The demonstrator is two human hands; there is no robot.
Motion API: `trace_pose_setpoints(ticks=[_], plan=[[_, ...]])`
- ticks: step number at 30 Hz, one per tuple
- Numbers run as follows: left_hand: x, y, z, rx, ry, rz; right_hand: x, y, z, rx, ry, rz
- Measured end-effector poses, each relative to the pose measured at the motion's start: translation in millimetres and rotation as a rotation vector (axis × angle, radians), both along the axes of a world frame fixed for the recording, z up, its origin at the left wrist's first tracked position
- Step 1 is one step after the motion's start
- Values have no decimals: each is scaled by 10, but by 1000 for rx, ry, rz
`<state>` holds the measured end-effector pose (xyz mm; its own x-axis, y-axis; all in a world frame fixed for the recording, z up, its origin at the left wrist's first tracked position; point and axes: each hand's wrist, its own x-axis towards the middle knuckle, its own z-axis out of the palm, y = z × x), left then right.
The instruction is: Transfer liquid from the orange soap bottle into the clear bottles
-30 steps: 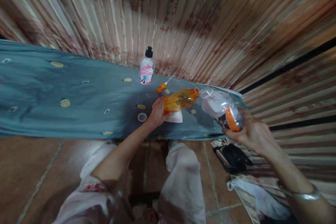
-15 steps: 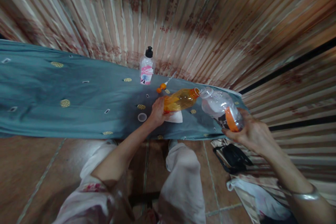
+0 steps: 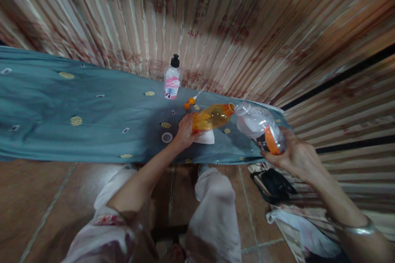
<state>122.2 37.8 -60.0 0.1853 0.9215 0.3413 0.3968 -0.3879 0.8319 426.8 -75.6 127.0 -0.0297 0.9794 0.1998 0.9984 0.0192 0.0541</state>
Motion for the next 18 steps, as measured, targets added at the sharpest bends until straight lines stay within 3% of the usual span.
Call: trace_pose_setpoints(ticks=[18], plan=[[1, -24, 33, 0, 4, 4, 7, -7, 11, 24, -1, 37]])
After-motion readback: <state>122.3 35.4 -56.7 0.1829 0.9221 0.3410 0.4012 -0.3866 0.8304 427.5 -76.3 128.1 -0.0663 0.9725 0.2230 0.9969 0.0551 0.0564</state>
